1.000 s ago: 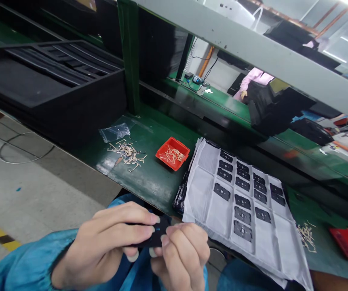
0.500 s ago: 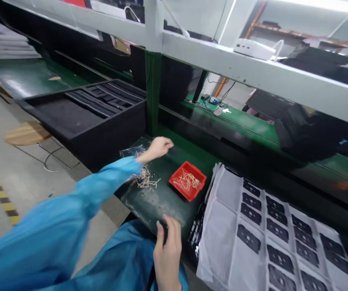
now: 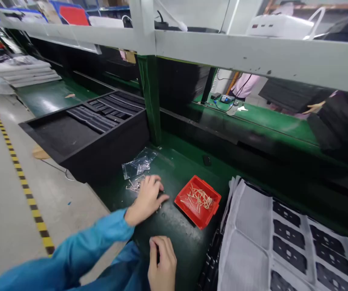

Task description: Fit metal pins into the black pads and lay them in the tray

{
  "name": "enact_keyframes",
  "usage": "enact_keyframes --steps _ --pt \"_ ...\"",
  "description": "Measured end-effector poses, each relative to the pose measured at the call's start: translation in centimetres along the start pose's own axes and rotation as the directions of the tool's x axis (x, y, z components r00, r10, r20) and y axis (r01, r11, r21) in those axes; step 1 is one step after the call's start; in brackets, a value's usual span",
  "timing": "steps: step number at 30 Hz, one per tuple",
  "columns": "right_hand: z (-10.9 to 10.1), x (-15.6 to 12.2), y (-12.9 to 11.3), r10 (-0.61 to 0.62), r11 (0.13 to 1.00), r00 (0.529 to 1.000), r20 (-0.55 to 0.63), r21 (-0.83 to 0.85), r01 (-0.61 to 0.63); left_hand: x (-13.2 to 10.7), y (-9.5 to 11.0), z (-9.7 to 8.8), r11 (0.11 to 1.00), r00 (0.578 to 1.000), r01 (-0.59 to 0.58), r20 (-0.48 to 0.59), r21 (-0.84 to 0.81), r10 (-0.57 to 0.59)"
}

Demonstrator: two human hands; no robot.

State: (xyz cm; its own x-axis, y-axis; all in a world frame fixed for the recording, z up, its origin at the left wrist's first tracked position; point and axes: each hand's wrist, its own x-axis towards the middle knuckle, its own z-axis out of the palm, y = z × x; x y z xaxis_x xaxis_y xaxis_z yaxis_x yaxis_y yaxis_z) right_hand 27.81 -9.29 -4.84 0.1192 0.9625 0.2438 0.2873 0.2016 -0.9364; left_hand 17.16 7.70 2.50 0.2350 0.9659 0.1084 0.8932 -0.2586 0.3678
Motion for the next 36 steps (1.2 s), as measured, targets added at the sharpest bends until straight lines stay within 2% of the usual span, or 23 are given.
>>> enact_keyframes --steps 2,3,6,10,12,15,18,22,25,29,33,36 --pt "-0.1 0.0 0.0 0.051 0.998 0.998 0.027 0.034 -0.052 -3.5 0.0 2.1 0.996 0.994 0.09 -0.061 0.003 -0.089" --pt "-0.3 0.1 -0.1 0.082 0.995 0.996 0.042 0.051 -0.084 -4.5 0.2 3.0 0.993 0.989 0.115 -0.09 -0.006 -0.115" --pt "-1.3 0.6 -0.7 0.197 0.974 0.979 0.053 0.107 -0.202 -4.8 0.4 4.3 0.995 0.983 0.079 -0.16 -0.068 -0.089" --pt "-2.1 2.6 -1.8 0.388 0.898 0.922 -0.004 0.229 -0.377 -3.9 -1.4 2.8 0.967 0.967 -0.168 -0.22 -0.191 0.125" --pt "-2.0 4.2 -2.3 0.464 0.837 0.885 0.02 0.316 -0.446 -4.0 -2.4 1.7 0.919 0.936 -0.308 -0.249 -0.247 0.247" --pt "-1.4 6.4 -3.2 0.524 0.718 0.84 0.14 0.457 -0.525 -4.5 -3.1 0.5 0.82 0.866 -0.486 -0.29 -0.302 0.407" --pt "-1.0 7.8 -4.2 0.535 0.607 0.812 0.234 0.563 -0.562 -4.7 -3.1 -0.1 0.737 0.804 -0.59 -0.332 -0.33 0.494" --pt "-1.0 8.4 -5.0 0.527 0.531 0.801 0.283 0.626 -0.571 -4.8 -3.1 -0.3 0.682 0.775 -0.629 -0.368 -0.373 0.514" --pt "-1.0 8.5 -5.2 0.521 0.509 0.797 0.305 0.638 -0.578 -4.9 -3.2 -0.3 0.661 0.784 -0.619 -0.375 -0.425 0.494" --pt "-1.0 8.4 -5.4 0.51 0.523 0.807 0.297 0.638 -0.565 -5.4 -3.3 -1.1 0.642 0.842 -0.54 -0.34 -0.545 0.419" --pt "-0.8 8.2 -5.2 0.491 0.616 0.849 0.196 0.611 -0.497 -6.3 -2.4 -3.1 0.605 0.927 -0.366 -0.218 -0.707 0.306" --pt "-0.4 7.6 -5.0 0.439 0.736 0.895 0.084 0.538 -0.411 -7.7 -1.0 -3.3 0.542 0.985 -0.166 -0.116 -0.824 0.124"
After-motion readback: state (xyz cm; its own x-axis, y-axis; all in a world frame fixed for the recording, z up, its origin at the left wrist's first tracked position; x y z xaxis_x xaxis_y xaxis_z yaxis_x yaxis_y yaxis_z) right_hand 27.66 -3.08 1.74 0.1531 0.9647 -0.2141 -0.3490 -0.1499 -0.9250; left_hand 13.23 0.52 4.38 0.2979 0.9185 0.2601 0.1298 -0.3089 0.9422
